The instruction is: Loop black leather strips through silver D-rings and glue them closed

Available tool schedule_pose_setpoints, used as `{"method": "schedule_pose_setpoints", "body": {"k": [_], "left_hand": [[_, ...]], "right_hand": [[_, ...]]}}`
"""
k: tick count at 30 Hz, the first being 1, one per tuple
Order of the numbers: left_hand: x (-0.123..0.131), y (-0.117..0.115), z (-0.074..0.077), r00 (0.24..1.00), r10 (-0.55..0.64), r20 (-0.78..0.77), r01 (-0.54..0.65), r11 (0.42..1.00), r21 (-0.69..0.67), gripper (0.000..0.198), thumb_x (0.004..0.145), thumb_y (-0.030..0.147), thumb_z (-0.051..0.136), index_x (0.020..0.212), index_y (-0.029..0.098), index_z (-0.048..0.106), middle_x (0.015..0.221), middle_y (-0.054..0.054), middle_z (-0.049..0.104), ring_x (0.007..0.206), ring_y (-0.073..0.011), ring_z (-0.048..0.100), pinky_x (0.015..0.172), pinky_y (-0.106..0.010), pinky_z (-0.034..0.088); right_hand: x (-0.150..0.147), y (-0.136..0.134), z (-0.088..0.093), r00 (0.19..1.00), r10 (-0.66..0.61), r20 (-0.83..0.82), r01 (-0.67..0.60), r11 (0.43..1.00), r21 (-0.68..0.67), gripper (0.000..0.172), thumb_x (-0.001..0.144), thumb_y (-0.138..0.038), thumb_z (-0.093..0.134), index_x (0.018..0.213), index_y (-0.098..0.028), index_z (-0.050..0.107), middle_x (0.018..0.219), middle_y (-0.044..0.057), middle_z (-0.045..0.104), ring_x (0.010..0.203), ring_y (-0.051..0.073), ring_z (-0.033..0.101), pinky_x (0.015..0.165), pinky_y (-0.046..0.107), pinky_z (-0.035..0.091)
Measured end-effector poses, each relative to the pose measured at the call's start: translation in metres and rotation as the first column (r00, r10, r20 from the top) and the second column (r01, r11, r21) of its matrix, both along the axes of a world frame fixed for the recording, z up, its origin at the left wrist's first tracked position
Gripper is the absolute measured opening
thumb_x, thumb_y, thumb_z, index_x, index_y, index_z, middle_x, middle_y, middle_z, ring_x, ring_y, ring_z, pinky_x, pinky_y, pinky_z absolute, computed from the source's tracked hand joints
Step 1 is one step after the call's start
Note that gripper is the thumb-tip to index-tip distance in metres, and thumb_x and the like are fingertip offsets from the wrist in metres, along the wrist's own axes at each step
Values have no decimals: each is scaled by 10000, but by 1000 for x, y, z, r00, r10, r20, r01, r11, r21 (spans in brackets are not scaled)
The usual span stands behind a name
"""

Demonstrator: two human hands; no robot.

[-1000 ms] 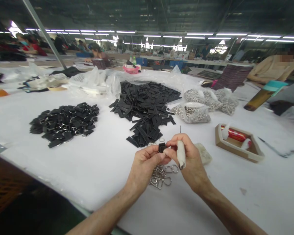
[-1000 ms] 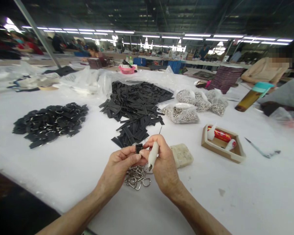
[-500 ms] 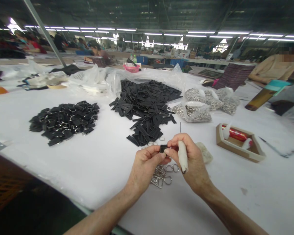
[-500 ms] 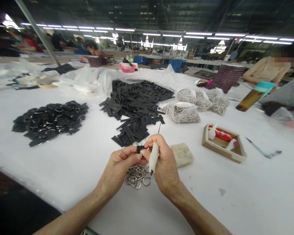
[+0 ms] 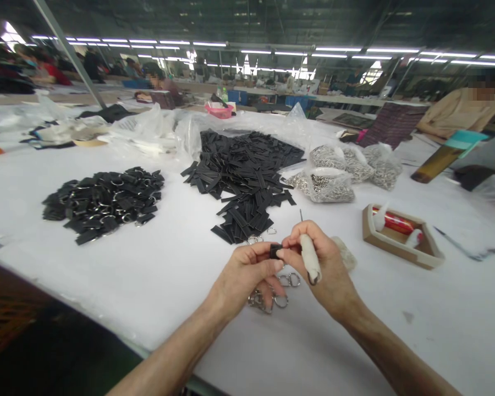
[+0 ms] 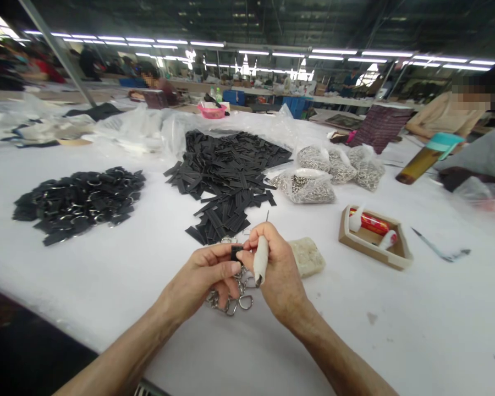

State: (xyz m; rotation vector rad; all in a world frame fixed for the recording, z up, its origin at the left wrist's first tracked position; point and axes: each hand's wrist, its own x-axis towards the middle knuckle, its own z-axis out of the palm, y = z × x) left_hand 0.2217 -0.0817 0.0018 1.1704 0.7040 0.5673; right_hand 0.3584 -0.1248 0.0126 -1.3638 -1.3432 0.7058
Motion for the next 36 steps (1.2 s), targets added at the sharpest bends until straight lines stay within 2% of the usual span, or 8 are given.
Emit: {"method": "schedule_pose_setpoints", "body": {"k": [2,5,12,22,29,36], "left_hand": [[1,0,0,999,8,42,-6,999,-43,194,751,214,566,907,118,631,742,-43,621,619,-148,624,479,-216,490],[3,-1,1,996,84,13,-84,996,-14,116,750,200,573,785,100,620,731,-55,628,708,-174,639,572,-239,521],[5,-3,1,991,129,-20,-129,992,-7,127,755,197,568,783,97,640,757,-71,661,703,-170,642,593,-240,529],[7,-4,-1,975,222,-29,-223,974,-44,94,723,190,599,709,99,617,664,-46,654,660,-163,653,605,-233,535],[7,-5,-2,979,205,-20,-206,978,-43,106,735,206,591,763,105,606,677,-39,655,662,-159,654,588,-226,531],[8,-5,-1,969,245,-37,-248,965,-80,113,701,205,616,744,110,573,643,-35,645,613,-161,645,547,-235,526]], "right_hand": [[0,0,-1,1000,-9,-6,9,1000,-7,171,714,-96,569,759,-208,449,731,-45,548,622,99,501,548,206,394],[-1,1,-2,1000,-24,-20,24,999,-21,162,709,-87,557,750,-207,456,704,-53,534,607,94,487,539,203,378],[-3,1,-3,999,-24,-25,23,999,-42,165,699,-77,548,743,-205,455,673,-60,507,575,87,450,505,190,354],[-3,0,-1,1000,-12,-23,11,999,-49,117,734,-110,535,750,-203,464,729,-35,551,620,101,483,535,197,382],[-2,-1,-4,999,-29,-15,28,999,-44,118,730,-106,533,745,-204,469,683,-46,523,578,96,459,496,195,365],[-5,0,-8,999,-38,-33,36,998,-57,101,734,-140,546,744,-202,467,700,-34,540,596,104,483,504,203,373]]}}
